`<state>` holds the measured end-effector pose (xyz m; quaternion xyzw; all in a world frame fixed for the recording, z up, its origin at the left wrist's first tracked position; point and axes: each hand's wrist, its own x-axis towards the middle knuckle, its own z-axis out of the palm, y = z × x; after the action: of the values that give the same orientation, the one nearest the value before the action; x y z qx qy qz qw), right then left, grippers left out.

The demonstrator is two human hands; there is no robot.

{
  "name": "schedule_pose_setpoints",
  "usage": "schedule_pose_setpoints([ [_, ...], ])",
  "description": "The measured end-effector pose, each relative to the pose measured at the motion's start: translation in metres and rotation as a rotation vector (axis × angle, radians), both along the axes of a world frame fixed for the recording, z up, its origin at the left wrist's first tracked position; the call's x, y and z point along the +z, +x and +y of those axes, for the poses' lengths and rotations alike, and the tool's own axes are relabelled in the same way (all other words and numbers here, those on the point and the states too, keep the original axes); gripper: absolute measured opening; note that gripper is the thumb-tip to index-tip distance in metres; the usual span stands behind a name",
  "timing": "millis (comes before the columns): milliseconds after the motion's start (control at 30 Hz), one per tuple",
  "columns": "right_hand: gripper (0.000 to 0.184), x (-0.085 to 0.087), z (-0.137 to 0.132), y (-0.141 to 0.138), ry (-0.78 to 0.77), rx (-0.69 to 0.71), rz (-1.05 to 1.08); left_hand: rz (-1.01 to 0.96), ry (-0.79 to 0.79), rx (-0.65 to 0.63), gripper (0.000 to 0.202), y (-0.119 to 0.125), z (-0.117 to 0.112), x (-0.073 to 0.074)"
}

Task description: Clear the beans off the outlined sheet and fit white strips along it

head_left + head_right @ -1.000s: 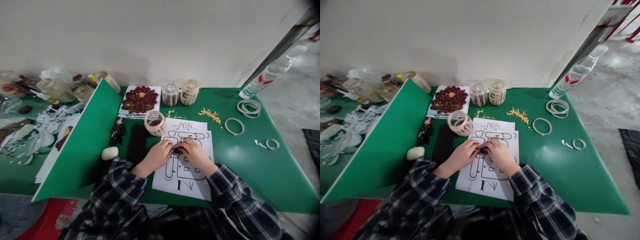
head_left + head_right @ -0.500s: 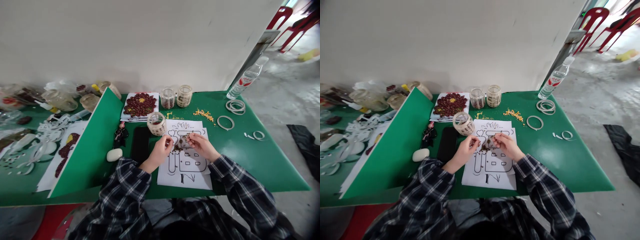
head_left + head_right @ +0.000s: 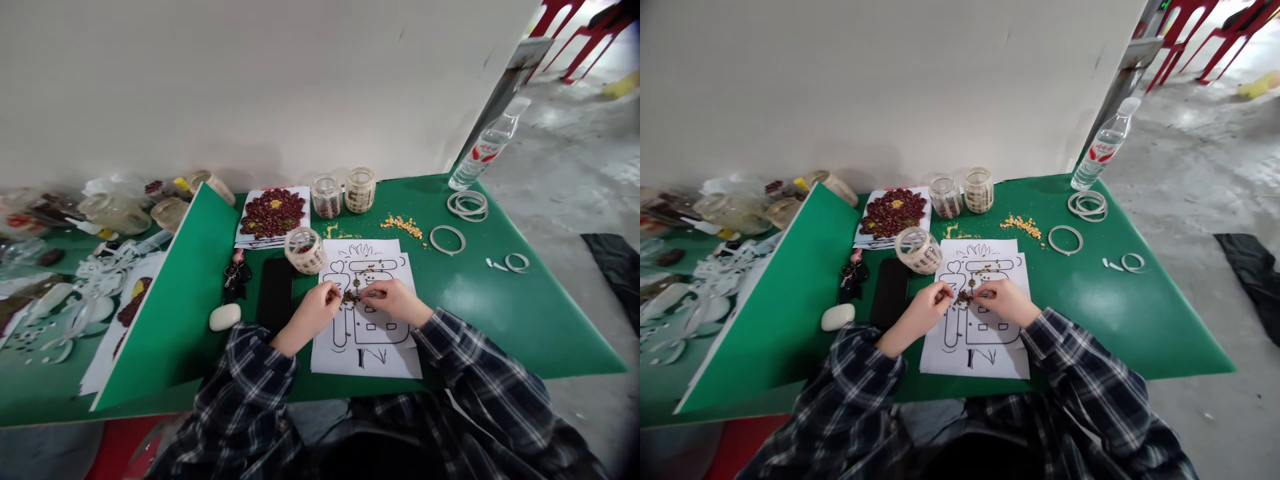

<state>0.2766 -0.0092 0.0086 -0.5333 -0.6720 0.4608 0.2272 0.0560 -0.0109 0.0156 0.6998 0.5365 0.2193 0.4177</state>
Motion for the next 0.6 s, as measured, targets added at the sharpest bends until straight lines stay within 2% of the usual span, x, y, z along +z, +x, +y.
schedule_pose_setpoints([
  [133,0.015,0.001,-0.003,-0.005,0.063,0.082,-0.135,0.142,-0.023,-0.033,0.008,0.003,-0.003,0.002],
  [267,0.015,-0.003,-0.004,-0.009,0.130,0.109,-0.275,0.397,0.106,-0.046,0.009,0.008,-0.009,0.005],
  [367,0.015,-0.006,-0.004,-0.009,0.116,0.100,-0.287,0.534,0.189,-0.050,0.012,0.012,-0.014,0.004],
  [467,0.014,-0.007,-0.004,-0.009,0.096,0.053,-0.276,0.607,0.202,-0.064,0.014,0.013,-0.015,0.003],
  [600,0.017,-0.008,-0.004,-0.010,0.107,0.025,-0.290,0.645,0.143,-0.103,0.013,0.012,-0.016,0.002],
])
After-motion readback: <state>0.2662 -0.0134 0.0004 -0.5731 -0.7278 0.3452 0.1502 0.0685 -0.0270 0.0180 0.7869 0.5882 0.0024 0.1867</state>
